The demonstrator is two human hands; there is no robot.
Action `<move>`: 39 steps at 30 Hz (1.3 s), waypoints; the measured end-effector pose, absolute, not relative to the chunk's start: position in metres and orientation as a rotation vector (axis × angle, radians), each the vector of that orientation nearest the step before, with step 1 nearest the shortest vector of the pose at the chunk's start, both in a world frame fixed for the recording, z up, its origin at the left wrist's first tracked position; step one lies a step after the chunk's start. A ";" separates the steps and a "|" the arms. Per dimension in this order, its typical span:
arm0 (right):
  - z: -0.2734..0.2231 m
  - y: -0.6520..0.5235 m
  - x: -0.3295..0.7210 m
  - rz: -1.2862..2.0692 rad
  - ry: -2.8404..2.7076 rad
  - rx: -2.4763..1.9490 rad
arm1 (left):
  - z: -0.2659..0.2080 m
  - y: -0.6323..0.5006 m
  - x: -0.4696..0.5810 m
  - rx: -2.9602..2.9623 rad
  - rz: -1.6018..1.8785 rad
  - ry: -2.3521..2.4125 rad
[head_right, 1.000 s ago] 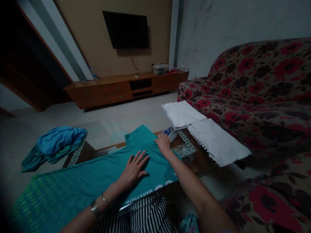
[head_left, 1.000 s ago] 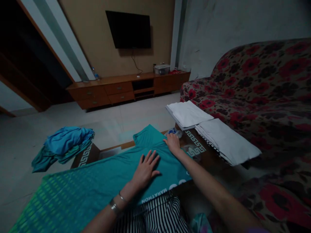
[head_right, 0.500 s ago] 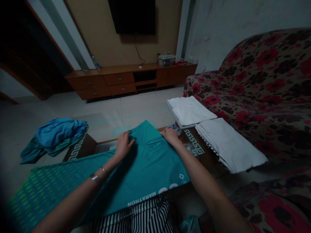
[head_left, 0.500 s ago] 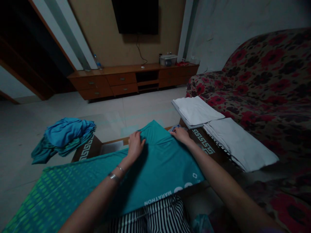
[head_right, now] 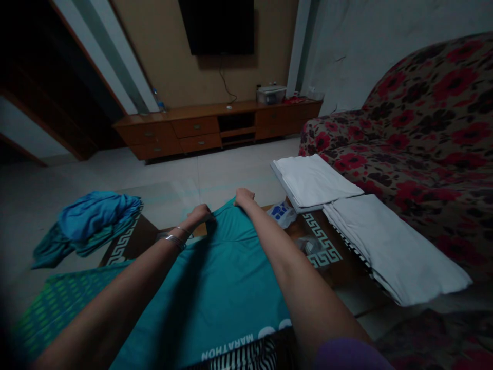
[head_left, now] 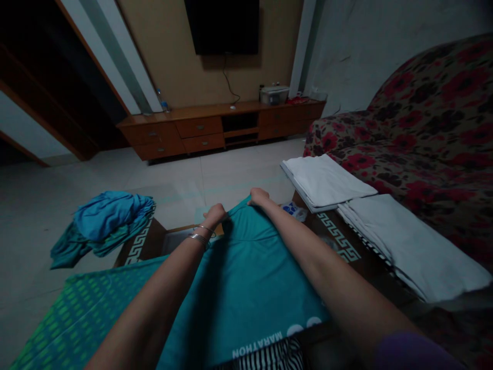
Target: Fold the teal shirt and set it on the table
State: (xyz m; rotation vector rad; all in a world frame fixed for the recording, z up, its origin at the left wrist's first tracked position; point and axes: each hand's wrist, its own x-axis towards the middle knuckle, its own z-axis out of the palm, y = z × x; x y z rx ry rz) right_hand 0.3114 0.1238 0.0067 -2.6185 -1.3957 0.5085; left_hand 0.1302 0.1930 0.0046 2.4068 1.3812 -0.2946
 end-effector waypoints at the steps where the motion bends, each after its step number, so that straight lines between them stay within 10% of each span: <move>1: 0.007 0.129 0.313 0.542 -1.404 -2.618 | 0.002 0.198 0.131 2.416 -0.316 1.354; 21: 0.063 0.046 0.283 0.522 -1.472 -1.584 | 0.031 0.217 0.101 2.495 -0.083 0.777; 39: 0.047 -0.079 0.147 0.098 -1.567 -1.571 | 0.028 0.152 0.044 2.082 0.406 0.659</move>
